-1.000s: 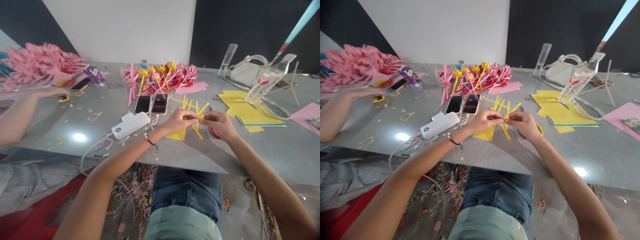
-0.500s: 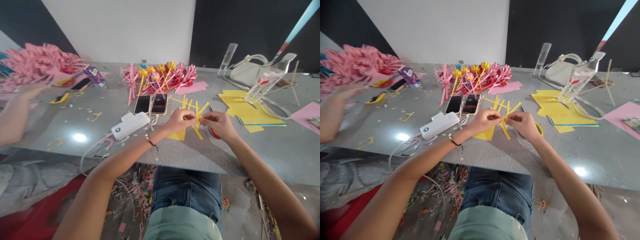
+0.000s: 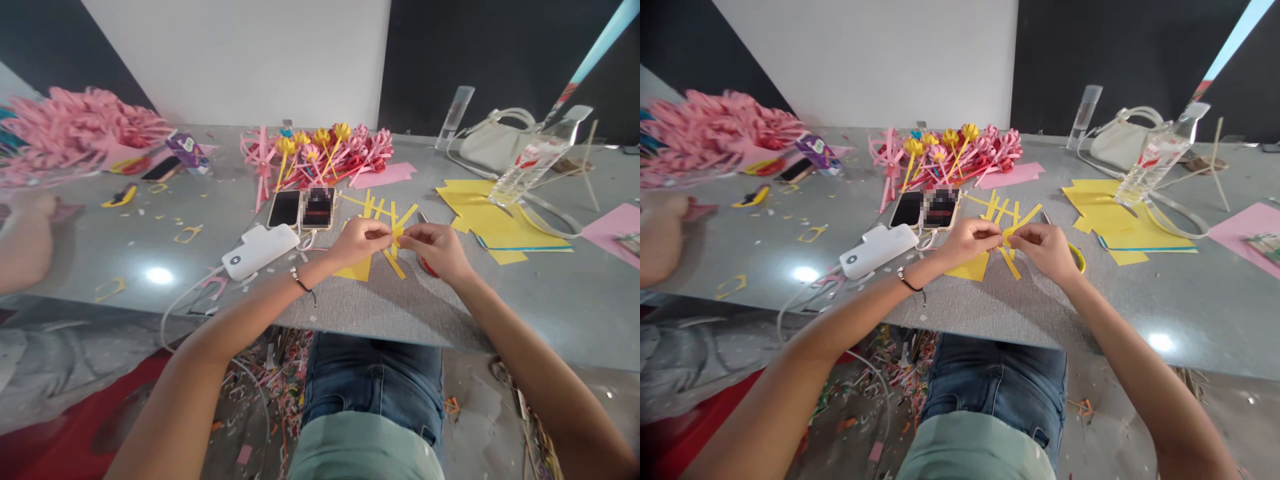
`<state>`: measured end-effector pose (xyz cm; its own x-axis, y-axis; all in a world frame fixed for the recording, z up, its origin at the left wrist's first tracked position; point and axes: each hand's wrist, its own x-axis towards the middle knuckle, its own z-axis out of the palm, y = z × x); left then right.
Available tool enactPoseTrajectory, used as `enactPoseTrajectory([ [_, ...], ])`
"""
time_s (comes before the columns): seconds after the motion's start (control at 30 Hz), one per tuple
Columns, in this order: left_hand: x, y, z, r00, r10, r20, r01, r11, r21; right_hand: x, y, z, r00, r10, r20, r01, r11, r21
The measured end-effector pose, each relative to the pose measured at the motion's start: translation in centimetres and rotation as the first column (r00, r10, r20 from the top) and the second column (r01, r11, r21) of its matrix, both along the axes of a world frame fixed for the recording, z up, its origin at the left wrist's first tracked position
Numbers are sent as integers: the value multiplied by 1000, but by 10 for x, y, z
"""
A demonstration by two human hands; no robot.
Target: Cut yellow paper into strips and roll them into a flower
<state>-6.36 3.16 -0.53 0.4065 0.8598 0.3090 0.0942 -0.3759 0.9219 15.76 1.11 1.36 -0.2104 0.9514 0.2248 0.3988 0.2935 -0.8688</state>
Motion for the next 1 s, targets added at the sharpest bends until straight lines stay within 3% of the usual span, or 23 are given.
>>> enactPoseTrajectory([
  [0.2, 2, 1, -3, 999, 10, 36, -9, 1000, -7, -1, 2, -3, 999, 2, 37, -4, 998, 60],
  [0.3, 0, 5, -3, 997, 48, 57, -48, 999, 3, 15, 9, 4, 972, -63, 227, 37, 993, 116],
  [0.37, -3, 8, -1, 994, 83, 77, -82, 997, -11, 34, 17, 8, 866, -226, 446, 159, 970, 184],
  [0.43, -7, 11, 2, 987, 128, 98, -125, 992, -34, 55, 26, 8, 690, -296, 660, 233, 955, 185],
  [0.53, -11, 15, 8, 979, 169, 117, -164, 985, -45, 78, 39, 2, 401, -132, 906, 258, 966, 27],
  [0.6, -13, 15, 10, 978, 168, 123, -165, 986, -34, 84, 44, -3, 323, -59, 945, 248, 968, -25],
  [0.73, -15, 16, 14, 979, 161, 123, -162, 987, -5, 84, 43, -7, 293, -33, 956, 248, 968, -43],
  [0.83, -15, 16, 16, 981, 156, 114, -156, 988, -9, 84, 38, -6, 266, -80, 961, 288, 958, 0],
  [1.0, -16, 17, 17, 985, 154, 78, -154, 988, -6, 89, 37, -6, 280, -80, 957, 304, 953, -9],
])
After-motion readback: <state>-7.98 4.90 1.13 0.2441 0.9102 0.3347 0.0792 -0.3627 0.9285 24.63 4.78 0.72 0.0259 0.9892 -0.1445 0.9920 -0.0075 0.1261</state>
